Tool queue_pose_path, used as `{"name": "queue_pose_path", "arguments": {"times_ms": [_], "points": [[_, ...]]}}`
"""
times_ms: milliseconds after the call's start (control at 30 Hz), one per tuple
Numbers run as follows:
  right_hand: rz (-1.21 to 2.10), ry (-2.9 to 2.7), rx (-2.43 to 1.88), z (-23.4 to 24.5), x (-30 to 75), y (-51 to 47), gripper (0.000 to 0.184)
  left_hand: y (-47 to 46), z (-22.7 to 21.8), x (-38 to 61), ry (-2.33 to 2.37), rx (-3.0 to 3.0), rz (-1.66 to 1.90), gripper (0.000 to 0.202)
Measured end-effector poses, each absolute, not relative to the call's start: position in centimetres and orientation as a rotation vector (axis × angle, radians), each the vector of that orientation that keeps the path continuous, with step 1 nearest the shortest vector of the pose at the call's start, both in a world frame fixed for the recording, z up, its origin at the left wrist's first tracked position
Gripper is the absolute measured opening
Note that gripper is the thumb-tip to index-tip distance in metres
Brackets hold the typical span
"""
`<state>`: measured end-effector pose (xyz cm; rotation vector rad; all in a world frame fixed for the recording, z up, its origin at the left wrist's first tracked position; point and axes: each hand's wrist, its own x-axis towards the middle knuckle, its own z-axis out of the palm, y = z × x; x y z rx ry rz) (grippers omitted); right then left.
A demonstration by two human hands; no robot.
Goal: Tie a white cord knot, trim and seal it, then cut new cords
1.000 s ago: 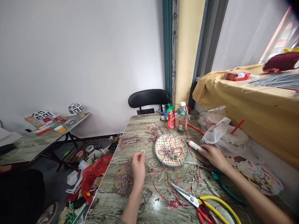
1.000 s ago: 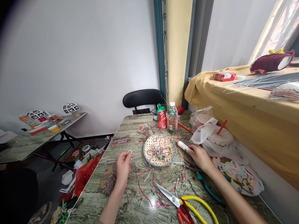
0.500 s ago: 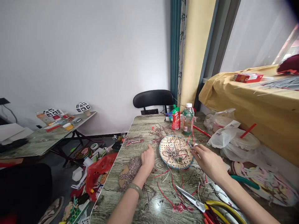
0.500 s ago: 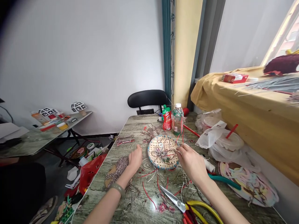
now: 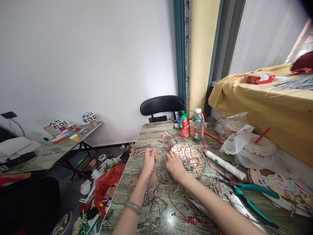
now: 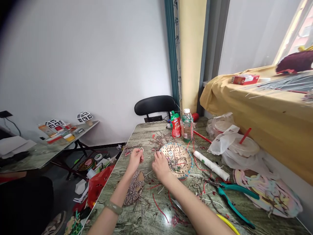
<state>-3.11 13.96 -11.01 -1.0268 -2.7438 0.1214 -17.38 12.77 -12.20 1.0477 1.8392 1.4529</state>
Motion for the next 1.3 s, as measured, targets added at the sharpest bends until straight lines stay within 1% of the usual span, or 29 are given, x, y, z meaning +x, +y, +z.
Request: {"name": "queue_pose_path", "arguments": {"times_ms": [100, 233, 367, 467, 600, 733, 867, 1033, 1100, 1167, 1200, 1267, 1300], "points": [[0.181, -2.782, -1.015, -11.6, -3.6, 14.7, 0.028, 12.0, -12.3, -17.8, 1.835, 1.009, 1.369, 0.032], [0.358, -2.764, -0.918, -10.5, -2.0, 15.1, 0.025, 11.5, -11.7, -18.0, 1.809, 1.037, 1.344, 0.032], [0.650, -2.656, -0.829, -8.4, -1.0, 15.8, 0.021, 11.3, -11.2, -16.2, 1.749, 1.112, 1.347, 0.031], [0.885, -2.543, -0.779, -7.3, -1.0, 16.4, 0.023, 11.1, -10.9, -14.0, 1.722, 1.129, 1.358, 0.030], [1.085, -2.426, -0.747, -6.4, -0.1, 17.4, 0.023, 11.1, -10.0, -12.1, 1.703, 1.096, 1.453, 0.029], [1.231, -2.451, -0.674, -5.1, 2.7, 18.6, 0.019, 11.4, -8.5, -12.9, 1.679, 1.041, 1.659, 0.028], [1.206, -2.457, -0.727, -4.4, 6.9, 19.4, 0.018, 11.3, -7.4, -15.3, 1.636, 0.966, 1.894, 0.023], [0.987, -2.513, -0.984, -5.8, 12.2, 18.5, 0.018, 10.5, -7.0, -17.7, 1.577, 0.835, 2.133, 0.016], [0.929, -2.582, -1.070, -6.8, 13.7, 17.3, 0.016, 10.4, -7.1, -18.0, 1.555, 0.807, 2.165, 0.014], [0.932, -2.679, -1.084, -8.0, 14.5, 15.7, 0.009, 10.4, -7.1, -17.8, 1.532, 0.808, 2.151, 0.013], [0.949, -2.725, -1.069, -8.6, 14.7, 14.8, 0.010, 10.4, -7.1, -17.6, 1.522, 0.816, 2.133, 0.014], [0.977, -2.789, -1.031, -9.8, 14.8, 13.3, 0.017, 10.4, -7.0, -17.1, 1.505, 0.835, 2.095, 0.018], [0.976, -2.804, -1.026, -10.4, 14.7, 12.8, 0.017, 10.4, -7.0, -16.8, 1.497, 0.844, 2.079, 0.022]]}}
